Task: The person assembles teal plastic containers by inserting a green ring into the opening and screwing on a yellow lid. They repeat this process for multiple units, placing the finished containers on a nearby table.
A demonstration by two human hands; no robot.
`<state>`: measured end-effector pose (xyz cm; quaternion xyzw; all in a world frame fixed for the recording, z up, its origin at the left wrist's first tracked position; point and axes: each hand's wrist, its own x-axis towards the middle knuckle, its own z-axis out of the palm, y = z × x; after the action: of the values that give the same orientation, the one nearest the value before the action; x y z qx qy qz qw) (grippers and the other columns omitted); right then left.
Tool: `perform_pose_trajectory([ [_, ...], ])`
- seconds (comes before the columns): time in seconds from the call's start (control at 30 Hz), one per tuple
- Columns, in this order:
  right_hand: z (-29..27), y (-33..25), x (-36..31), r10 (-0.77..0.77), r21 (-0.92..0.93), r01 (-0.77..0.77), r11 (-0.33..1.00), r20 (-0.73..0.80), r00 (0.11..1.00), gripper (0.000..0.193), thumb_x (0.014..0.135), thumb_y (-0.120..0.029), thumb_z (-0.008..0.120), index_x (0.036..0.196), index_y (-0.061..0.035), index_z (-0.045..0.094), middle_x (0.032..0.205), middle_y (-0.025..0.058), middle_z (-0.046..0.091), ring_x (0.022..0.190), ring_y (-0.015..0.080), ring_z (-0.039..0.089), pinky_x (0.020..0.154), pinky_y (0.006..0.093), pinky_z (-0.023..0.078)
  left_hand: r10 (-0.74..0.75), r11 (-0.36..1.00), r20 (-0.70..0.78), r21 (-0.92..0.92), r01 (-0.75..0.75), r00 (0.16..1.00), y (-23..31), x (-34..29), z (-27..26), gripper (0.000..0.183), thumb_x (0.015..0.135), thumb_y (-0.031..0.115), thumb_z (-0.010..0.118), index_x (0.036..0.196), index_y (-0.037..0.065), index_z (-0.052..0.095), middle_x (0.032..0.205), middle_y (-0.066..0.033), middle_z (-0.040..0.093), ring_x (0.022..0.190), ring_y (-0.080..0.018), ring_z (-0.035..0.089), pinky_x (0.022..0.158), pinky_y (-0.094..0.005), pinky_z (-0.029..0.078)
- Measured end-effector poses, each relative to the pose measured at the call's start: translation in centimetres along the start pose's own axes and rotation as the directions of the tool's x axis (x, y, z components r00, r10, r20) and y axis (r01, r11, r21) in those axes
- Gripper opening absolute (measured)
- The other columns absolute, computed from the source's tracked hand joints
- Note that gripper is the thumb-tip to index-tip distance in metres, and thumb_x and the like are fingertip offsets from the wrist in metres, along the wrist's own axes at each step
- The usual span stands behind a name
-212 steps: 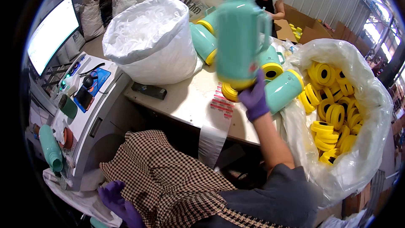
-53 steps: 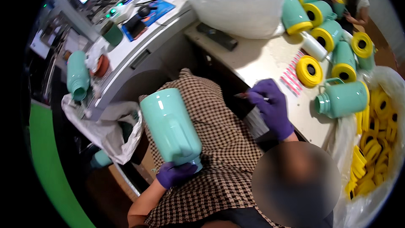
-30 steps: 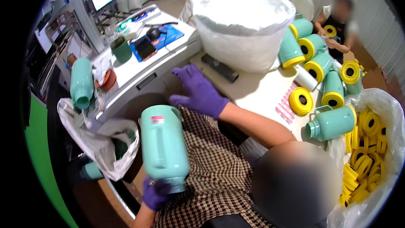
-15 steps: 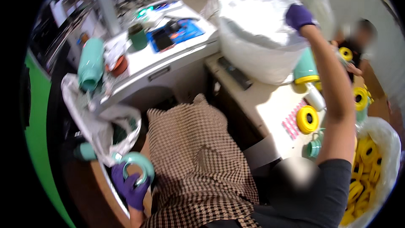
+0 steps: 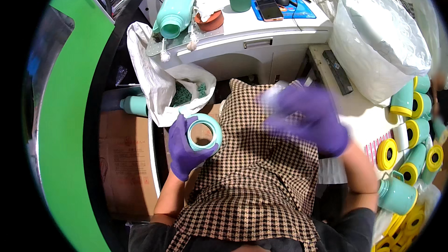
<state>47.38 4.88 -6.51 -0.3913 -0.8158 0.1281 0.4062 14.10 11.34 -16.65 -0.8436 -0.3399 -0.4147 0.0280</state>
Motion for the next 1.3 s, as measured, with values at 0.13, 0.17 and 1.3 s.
perform_pose_trajectory([
  [0.13, 13.0, -2.5, 1.4, 0.033, 0.239, -0.041, 0.97, 0.038, 0.999, 0.033, 0.077, -0.009, 0.077, 0.11, -0.0069, 0.069, 0.106, 0.0143, 0.072, 0.093, 0.0322, 0.072, 0.081, 0.0393, 0.06, 0.02, 0.987, 0.045, -0.161, -0.012, 0.999, 0.5, 1.3, -0.2, 0.073, 0.064, 0.033, 0.093, 0.119, -0.004, 0.063, 0.108, -0.0155, 0.069, 0.098, -0.0358, 0.067, 0.091, -0.0461, 0.052],
  [0.17, 14.3, -2.5, 1.7, 0.054, 0.202, -0.06, 0.978, 0.039, 0.998, 0.033, 0.076, -0.008, 0.077, 0.108, -0.0077, 0.07, 0.103, 0.0131, 0.071, 0.091, 0.0322, 0.071, 0.079, 0.0394, 0.059, -0.008, 0.982, 0.066, -0.186, 0.02, 0.998, 0.6, 1.4, -0.7, 0.073, 0.064, 0.037, 0.093, 0.117, -0.004, 0.063, 0.109, -0.0164, 0.069, 0.098, -0.0357, 0.067, 0.092, -0.0469, 0.052],
  [1.3, 14.3, 4.3, 17.3, -0.143, -0.504, 0.073, 0.86, -0.101, 0.985, 0.049, 0.085, -0.013, 0.066, 0.133, -0.0151, 0.055, 0.105, 0.0124, 0.064, 0.092, 0.0292, 0.066, 0.073, 0.0415, 0.051, -0.715, 0.688, -0.229, -0.06, 0.723, 0.661, -7.7, -8.3, -13.7, 0.07, 0.087, 0.021, 0.074, 0.146, 0.003, 0.042, 0.13, -0.0193, 0.052, 0.115, -0.0313, 0.056, 0.098, -0.0448, 0.047],
])
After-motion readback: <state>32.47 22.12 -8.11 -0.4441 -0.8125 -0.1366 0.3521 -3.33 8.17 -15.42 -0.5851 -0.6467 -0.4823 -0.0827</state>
